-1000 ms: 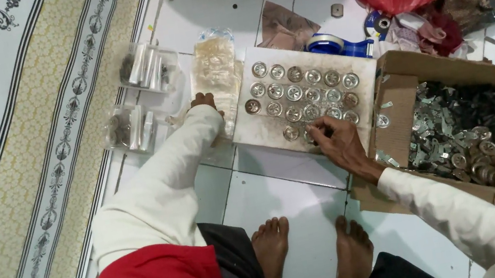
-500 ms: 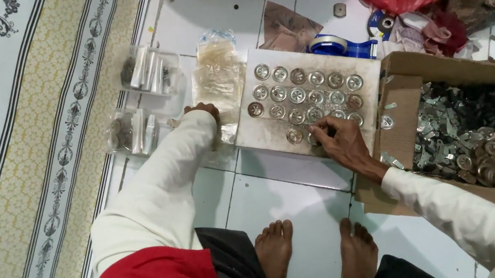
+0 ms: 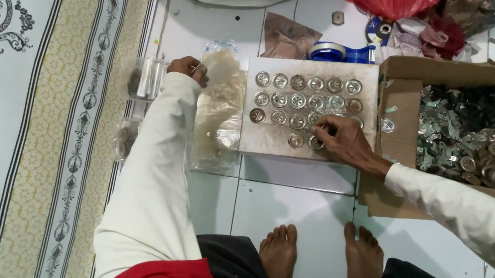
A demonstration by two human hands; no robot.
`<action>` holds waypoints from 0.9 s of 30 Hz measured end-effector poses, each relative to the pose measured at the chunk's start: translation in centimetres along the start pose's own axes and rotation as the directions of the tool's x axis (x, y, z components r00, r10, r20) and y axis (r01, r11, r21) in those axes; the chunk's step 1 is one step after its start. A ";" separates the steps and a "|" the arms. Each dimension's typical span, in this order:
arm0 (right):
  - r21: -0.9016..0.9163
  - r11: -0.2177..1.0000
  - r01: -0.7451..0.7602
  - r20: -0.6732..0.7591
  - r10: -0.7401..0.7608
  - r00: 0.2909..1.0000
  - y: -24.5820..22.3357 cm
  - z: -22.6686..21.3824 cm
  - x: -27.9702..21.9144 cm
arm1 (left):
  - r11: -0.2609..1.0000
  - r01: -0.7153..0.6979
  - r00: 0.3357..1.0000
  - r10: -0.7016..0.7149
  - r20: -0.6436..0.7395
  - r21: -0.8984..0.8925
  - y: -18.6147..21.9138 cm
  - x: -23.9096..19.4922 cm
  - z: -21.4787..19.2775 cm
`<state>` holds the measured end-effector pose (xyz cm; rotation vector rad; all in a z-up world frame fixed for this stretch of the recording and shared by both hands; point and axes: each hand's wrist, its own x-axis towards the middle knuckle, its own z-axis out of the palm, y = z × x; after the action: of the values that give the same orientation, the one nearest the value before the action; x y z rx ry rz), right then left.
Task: A person is sitting on the floor, picking up small circular metal components from a cardboard box and arranging them into a grid pattern on a board for assembly or inspection.
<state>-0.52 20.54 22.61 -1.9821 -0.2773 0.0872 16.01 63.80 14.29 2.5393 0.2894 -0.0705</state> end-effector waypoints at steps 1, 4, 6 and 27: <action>0.000 1.000 0.001 0.000 -0.001 1.000 0.0 0.0 -0.1 | 1.000 -0.001 1.000 0.001 -0.001 0.000 0.5 -0.3 -0.4; 0.002 1.000 -0.012 -0.003 0.012 1.000 -0.1 -0.2 -0.2 | 1.000 -0.008 1.000 0.008 -0.008 0.013 1.4 -0.6 -1.3; 0.048 0.999 0.004 0.018 -0.005 1.000 -0.1 -0.4 -0.4 | 0.996 -0.029 0.991 0.018 0.136 0.080 1.3 -0.1 -1.4; -0.050 0.999 -0.008 0.077 0.011 0.997 1.6 -1.6 -1.2 | 0.806 -0.230 0.859 -0.095 0.502 0.545 -6.1 -2.8 7.2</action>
<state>-1.18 18.22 21.71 -2.0327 -0.3227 0.1643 12.01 64.20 5.26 3.0016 -0.0627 -0.9325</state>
